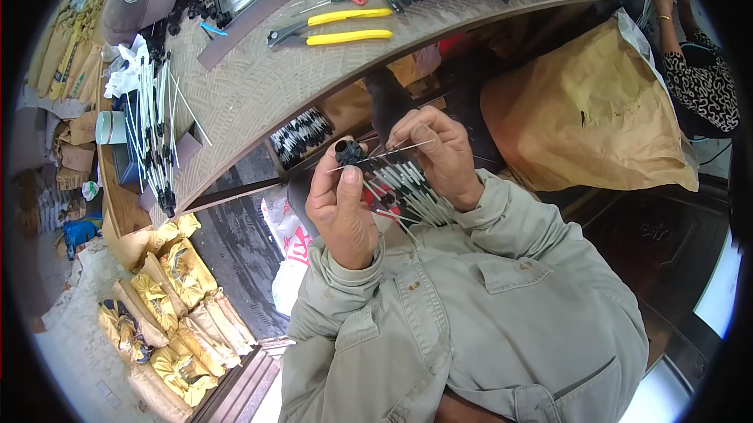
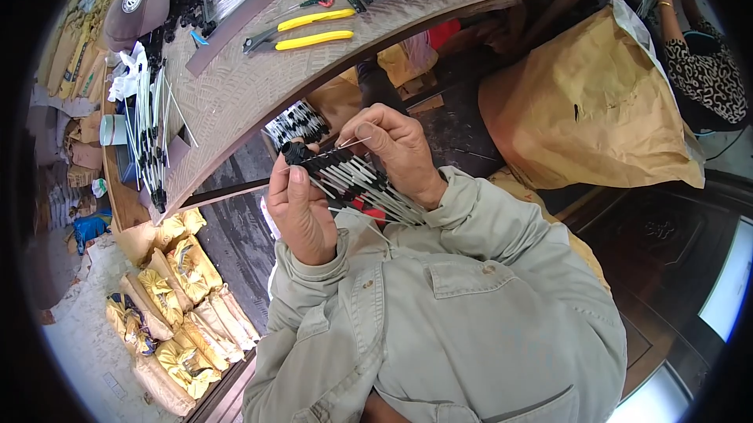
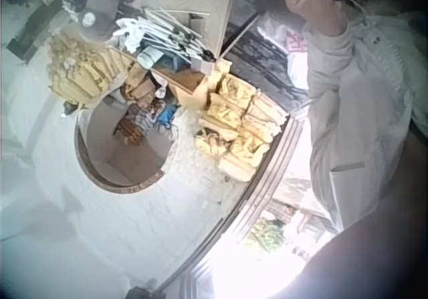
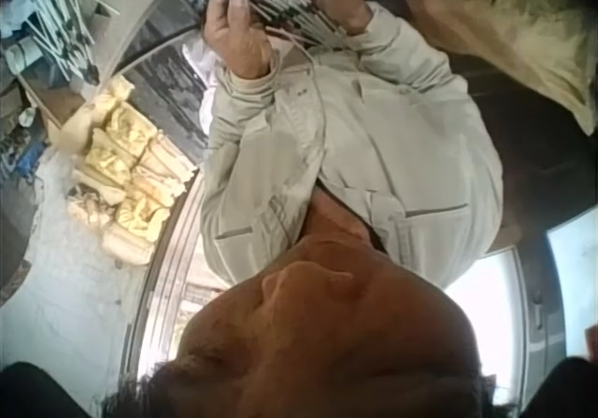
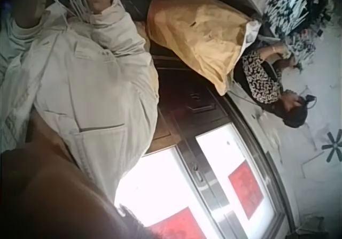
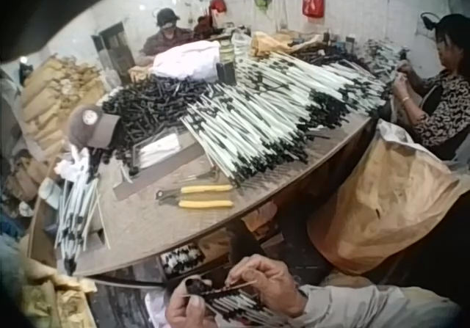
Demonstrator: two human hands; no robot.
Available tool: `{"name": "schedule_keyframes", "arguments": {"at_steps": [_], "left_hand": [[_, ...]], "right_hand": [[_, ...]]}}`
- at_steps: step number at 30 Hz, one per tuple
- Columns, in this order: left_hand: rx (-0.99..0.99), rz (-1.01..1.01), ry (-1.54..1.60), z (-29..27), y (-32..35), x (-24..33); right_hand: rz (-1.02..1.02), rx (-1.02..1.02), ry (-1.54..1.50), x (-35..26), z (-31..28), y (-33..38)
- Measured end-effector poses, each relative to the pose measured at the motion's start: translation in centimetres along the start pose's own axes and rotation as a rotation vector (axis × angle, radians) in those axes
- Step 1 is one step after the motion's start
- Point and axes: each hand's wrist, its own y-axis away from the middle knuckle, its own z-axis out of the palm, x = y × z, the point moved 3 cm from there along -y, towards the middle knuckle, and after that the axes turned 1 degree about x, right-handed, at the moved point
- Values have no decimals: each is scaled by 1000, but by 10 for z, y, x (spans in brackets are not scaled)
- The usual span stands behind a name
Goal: Assembling small metal spoke-like components into a central hub at a workbench.
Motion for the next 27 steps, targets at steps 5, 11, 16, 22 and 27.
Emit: {"name": "schedule_keyframes", "arguments": {"at_steps": [5, 11, 16, 22, 27], "left_hand": [[-2, 27, 5, -1, 1, 2], [12, 41, -5, -2, 6, 4], [-1, 65, -45, -2, 9, 6], [-83, 149, -157, -1, 9, 9], [-32, 150, -212, -4, 12, 6]], "right_hand": [[-65, 34, 187, -4, 9, 3], [-48, -73, -10, -14, 25, 11], [166, -101, 352, -12, 27, 14], [282, -210, 312, -11, 29, 11], [97, -209, 556, -14, 28, 10]]}}
